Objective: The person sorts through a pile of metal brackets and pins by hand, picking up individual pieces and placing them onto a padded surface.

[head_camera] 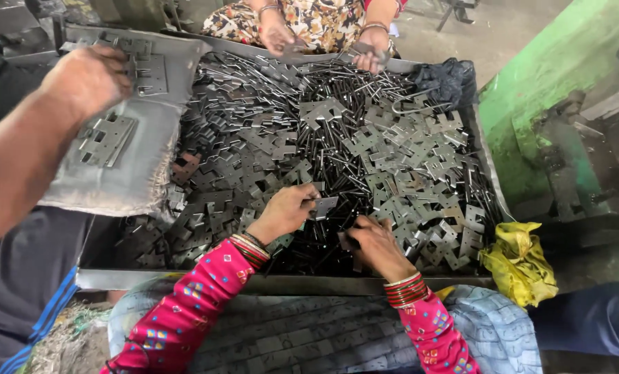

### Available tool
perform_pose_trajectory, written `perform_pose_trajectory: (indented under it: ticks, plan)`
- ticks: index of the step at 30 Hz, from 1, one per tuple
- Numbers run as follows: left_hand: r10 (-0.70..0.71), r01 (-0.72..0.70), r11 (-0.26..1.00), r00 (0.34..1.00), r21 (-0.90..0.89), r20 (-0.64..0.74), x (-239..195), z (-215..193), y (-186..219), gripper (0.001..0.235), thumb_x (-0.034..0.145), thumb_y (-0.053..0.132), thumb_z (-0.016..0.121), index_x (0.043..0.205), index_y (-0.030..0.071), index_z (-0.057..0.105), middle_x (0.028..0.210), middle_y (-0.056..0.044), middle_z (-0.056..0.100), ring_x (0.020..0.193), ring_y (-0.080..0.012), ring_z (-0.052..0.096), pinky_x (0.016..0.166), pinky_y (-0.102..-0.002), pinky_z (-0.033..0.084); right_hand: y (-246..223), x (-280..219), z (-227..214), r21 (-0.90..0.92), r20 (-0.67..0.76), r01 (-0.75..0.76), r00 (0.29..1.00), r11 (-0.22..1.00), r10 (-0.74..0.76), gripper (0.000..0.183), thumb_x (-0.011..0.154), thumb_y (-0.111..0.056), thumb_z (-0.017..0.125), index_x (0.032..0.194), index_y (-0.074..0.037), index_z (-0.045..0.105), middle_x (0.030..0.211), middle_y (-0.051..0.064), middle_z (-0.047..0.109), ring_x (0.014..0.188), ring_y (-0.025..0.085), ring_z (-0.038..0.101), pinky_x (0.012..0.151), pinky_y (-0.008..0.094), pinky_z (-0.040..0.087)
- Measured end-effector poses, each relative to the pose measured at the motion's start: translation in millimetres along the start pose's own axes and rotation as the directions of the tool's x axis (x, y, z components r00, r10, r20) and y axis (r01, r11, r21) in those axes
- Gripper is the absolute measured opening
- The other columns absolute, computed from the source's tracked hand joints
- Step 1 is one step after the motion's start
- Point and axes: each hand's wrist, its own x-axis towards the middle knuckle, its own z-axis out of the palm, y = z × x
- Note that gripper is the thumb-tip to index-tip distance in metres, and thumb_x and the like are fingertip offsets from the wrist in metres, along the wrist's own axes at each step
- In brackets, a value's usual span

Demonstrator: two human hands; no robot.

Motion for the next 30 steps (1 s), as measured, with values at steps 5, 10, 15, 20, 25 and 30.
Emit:
perform_pose_trajectory:
  ticks: [5, 10, 15, 20, 25, 30]
  plan:
    - [0.027, -0.027, 0.999, 1.0, -0.017, -0.001, 3, 5, -9, 0.019, 0.088, 0.014, 0.067, 0.105, 0.007, 0.068, 0.095, -0.017, 0.075, 0.089, -0.0365, 0.072, 0.078, -0.045, 0.055, 2, 3, 7, -0.103, -0.006, 0.06, 0.998, 0.993, -0.061, 0.025, 0.072, -0.009, 0.078, 0.096, -0.015, 0.075, 0.1, 0.005, 0.061, 0.108, 0.026, 0.061, 0.094, 0.052, 0.039]
    - [0.077, -0.081, 0.993, 0.996, -0.087, -0.055, 8, 9, -21, 0.018, 0.088, 0.011, 0.066, 0.104, 0.003, 0.067, 0.095, -0.019, 0.073, 0.09, -0.0382, 0.071, 0.078, -0.044, 0.056, 4, -3, 11, -0.033, -0.195, 0.176, 0.964, 0.984, -0.179, 0.037, 0.068, -0.009, 0.077, 0.104, -0.01, 0.073, 0.103, 0.008, 0.063, 0.105, 0.029, 0.062, 0.093, 0.049, 0.042]
    - [-0.068, 0.125, 0.689, 0.992, -0.714, 0.108, 7, -5, -5, 0.017, 0.101, 0.015, 0.06, 0.111, 0.002, 0.062, 0.098, -0.013, 0.072, 0.084, -0.0197, 0.072, 0.067, -0.037, 0.064, 9, -13, 9, 0.822, -0.257, -0.075, 0.836, 0.565, 0.485, 0.013, 0.1, -0.016, 0.074, 0.108, -0.006, 0.071, 0.094, 0.012, 0.07, 0.081, 0.025, 0.064, 0.08, 0.048, 0.05]
    - [-0.171, 0.3, 0.498, 0.954, -0.814, 0.247, 1, -29, 40, 0.019, 0.1, 0.017, 0.058, 0.114, 0.004, 0.058, 0.096, -0.013, 0.077, 0.077, -0.0186, 0.076, 0.062, -0.033, 0.064, 25, -22, 3, 0.926, 0.039, 0.209, 0.774, -0.314, 0.632, 0.021, 0.102, -0.025, 0.065, 0.11, -0.005, 0.064, 0.106, 0.013, 0.07, 0.091, 0.025, 0.068, 0.088, 0.057, 0.059]
    - [-0.039, 0.138, 0.616, 0.989, -0.775, 0.145, -13, 8, 44, 0.033, 0.099, 0.026, 0.064, 0.119, 0.001, 0.061, 0.102, -0.013, 0.078, 0.077, -0.0182, 0.074, 0.062, -0.035, 0.064, 7, -21, 4, 0.92, 0.276, -0.061, 0.802, -0.387, 0.53, 0.036, 0.093, -0.026, 0.059, 0.12, -0.003, 0.065, 0.113, 0.011, 0.073, 0.1, 0.024, 0.07, 0.091, 0.057, 0.057]
    - [0.288, -0.291, 0.95, 0.957, -0.113, -0.043, -48, 61, 57, 0.069, 0.084, 0.026, 0.076, 0.134, -0.011, 0.046, 0.099, -0.034, 0.067, 0.083, -0.0467, 0.069, 0.072, -0.05, 0.058, -32, -10, 7, 0.873, 0.422, -0.177, 0.741, -0.454, 0.523, 0.038, 0.1, -0.04, 0.063, 0.118, -0.007, 0.067, 0.107, 0.008, 0.072, 0.09, 0.025, 0.068, 0.079, 0.042, 0.053]
